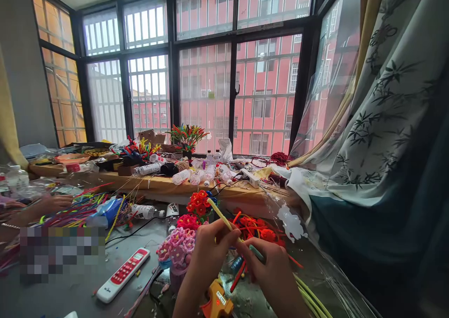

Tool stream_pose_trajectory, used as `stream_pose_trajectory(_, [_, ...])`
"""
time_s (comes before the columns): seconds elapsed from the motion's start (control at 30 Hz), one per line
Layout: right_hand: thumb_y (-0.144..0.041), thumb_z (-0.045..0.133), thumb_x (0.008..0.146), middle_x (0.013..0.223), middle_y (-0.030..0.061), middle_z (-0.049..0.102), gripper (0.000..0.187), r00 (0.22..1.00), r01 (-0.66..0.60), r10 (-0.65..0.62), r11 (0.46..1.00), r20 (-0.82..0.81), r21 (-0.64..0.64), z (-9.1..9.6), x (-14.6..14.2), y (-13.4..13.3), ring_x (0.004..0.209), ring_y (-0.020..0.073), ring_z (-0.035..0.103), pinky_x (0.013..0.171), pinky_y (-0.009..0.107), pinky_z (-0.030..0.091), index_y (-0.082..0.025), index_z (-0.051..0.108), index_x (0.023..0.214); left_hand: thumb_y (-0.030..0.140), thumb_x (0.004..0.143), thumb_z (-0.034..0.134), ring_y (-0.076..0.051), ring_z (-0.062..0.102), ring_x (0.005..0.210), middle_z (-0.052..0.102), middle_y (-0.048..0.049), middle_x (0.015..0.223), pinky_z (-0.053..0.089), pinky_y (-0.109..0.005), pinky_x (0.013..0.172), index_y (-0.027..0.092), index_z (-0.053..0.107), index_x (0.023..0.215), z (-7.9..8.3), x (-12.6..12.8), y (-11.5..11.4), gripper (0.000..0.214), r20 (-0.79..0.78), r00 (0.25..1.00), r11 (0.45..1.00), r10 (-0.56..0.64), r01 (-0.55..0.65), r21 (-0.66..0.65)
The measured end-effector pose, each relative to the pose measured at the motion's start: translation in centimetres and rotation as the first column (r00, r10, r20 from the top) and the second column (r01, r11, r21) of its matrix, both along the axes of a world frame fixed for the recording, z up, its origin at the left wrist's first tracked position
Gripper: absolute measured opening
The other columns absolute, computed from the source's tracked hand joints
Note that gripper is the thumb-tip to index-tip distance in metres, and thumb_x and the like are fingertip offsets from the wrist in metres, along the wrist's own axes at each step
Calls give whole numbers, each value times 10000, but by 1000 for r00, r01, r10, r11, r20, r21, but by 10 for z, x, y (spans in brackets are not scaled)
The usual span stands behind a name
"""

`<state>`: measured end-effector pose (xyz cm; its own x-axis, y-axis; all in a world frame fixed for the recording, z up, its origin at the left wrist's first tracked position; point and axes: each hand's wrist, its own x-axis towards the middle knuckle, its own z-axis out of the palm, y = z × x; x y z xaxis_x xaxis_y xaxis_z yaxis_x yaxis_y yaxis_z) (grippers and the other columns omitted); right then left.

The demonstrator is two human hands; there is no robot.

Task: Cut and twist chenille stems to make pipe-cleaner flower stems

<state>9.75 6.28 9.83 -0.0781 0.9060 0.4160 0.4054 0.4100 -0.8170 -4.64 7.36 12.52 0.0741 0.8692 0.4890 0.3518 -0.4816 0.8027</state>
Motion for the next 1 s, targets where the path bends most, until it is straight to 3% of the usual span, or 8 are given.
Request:
stream_pose_trajectory(0.2, [-612,518,829,414,-8,512,518,999,-50,51,998,6,-29,-3,-5,2,407,132,472,449,235,325,-186,641,561,450,841,573,-119,537,479,663,-26,538,387,-206,478,160,622,634,-1,-4,3,360,64,998,1000,8,-7,-20])
stream_pose_trajectory(0.4, [-652,487,828,448,1,535,561,999,-26,26,1000,47,-4,-5,0,5,449,136,456,475,256,307,-184,649,565,509,769,646,-86,446,412,601,3,511,310,-192,402,150,651,680,-1,-9,3,369,367,930,996,-7,37,-76])
stream_pose_trajectory(0.53, [-676,478,819,435,4,537,594,999,-5,7,999,49,-39,-2,11,4,444,138,473,479,255,315,-180,630,530,473,789,640,-75,431,416,585,13,514,329,-191,420,140,666,697,3,-15,2,347,470,881,999,44,-28,-41])
stream_pose_trajectory(0.63, [-678,483,820,452,11,570,587,989,-138,143,982,30,-125,1,22,2,481,154,528,539,259,358,-173,684,598,442,791,647,-71,426,422,592,18,525,348,-196,447,140,671,722,4,-18,2,311,489,871,999,44,-30,-37])
stream_pose_trajectory(0.77, [-701,438,831,556,41,626,635,911,-411,407,894,-62,-181,3,32,2,579,173,563,578,262,381,-162,725,659,427,783,665,-62,418,433,585,25,528,328,-187,459,136,664,736,3,-19,2,294,468,884,997,11,26,-74])
stream_pose_trajectory(1.0, [-618,565,814,549,-32,441,501,884,-439,392,883,-254,-164,3,21,0,515,102,368,499,231,300,-153,744,771,459,745,693,-53,403,415,574,22,506,281,-171,419,138,621,669,2,-11,2,337,454,888,977,-72,155,-148])
